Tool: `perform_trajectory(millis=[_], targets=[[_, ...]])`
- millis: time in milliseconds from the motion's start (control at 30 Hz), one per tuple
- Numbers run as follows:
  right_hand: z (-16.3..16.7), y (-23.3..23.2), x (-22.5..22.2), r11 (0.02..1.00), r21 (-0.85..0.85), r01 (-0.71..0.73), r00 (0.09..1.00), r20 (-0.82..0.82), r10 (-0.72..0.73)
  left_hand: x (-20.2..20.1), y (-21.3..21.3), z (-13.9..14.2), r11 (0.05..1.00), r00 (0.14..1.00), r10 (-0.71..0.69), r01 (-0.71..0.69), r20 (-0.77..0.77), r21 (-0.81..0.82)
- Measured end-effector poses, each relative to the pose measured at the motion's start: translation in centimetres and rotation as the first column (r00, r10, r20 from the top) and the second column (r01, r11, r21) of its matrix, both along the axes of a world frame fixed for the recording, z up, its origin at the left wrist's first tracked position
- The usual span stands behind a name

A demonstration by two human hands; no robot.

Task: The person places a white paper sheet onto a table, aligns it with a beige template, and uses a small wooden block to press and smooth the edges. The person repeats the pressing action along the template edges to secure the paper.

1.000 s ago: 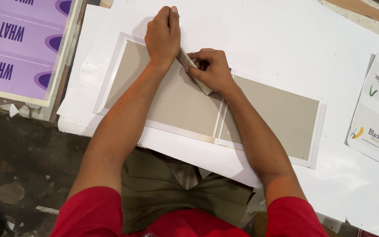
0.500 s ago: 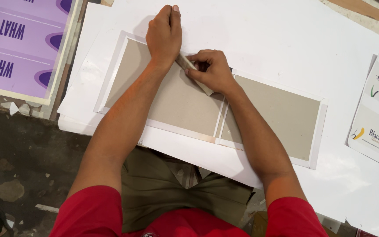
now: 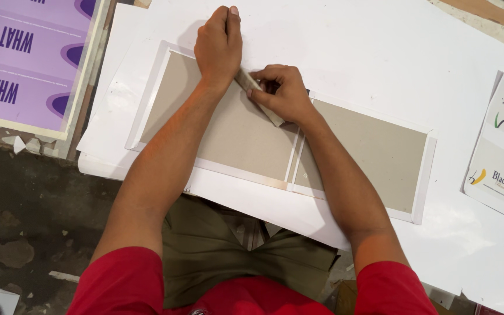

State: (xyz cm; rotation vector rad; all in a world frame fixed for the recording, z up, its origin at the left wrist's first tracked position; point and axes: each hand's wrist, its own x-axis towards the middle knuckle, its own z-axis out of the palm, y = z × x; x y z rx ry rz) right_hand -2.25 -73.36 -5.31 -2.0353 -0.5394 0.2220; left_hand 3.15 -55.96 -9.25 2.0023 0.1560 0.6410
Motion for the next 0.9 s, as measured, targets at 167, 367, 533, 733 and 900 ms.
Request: perform_trajectory(millis=[167, 367, 533, 733, 900], targets=[[0.14, -0.05, 0.11, 0.998, -0.038, -0.052, 0.999, 0.015, 0.052, -0.07, 0.01, -0.18, 1.0, 1.0, -0.002, 0.002, 0.021, -0.01], [0.16, 0.06, 0.05, 1.0, 0.003, 0.006, 1.0, -0.019, -0.006, 0.11, 0.03, -0.15, 1.0, 1.0, -0.006, 0.006, 0.013, -0.008], [0.15, -0.1, 0.16, 0.997, -0.036, -0.075, 0.997, 0.006, 0.075, -0.1, 0.01, 0.05, 1.0, 1.0, 0.0, 0.0, 0.027, -0.005], [-0.16, -0.15, 0.41, 0.998, 0.014, -0.068, 0.997, 0.048, 0.067, 0.0, -0.05, 0.44, 1.0, 1.0, 0.005, -0.005, -0.001, -0.024], [-0.15, -0.04, 0.48, 0.997, 0.015, -0.07, 0.997, 0.027, 0.069, 0.07, 0.07, 0.79, 1.0, 1.0, 0.0, 0.0, -0.016, -0.018]])
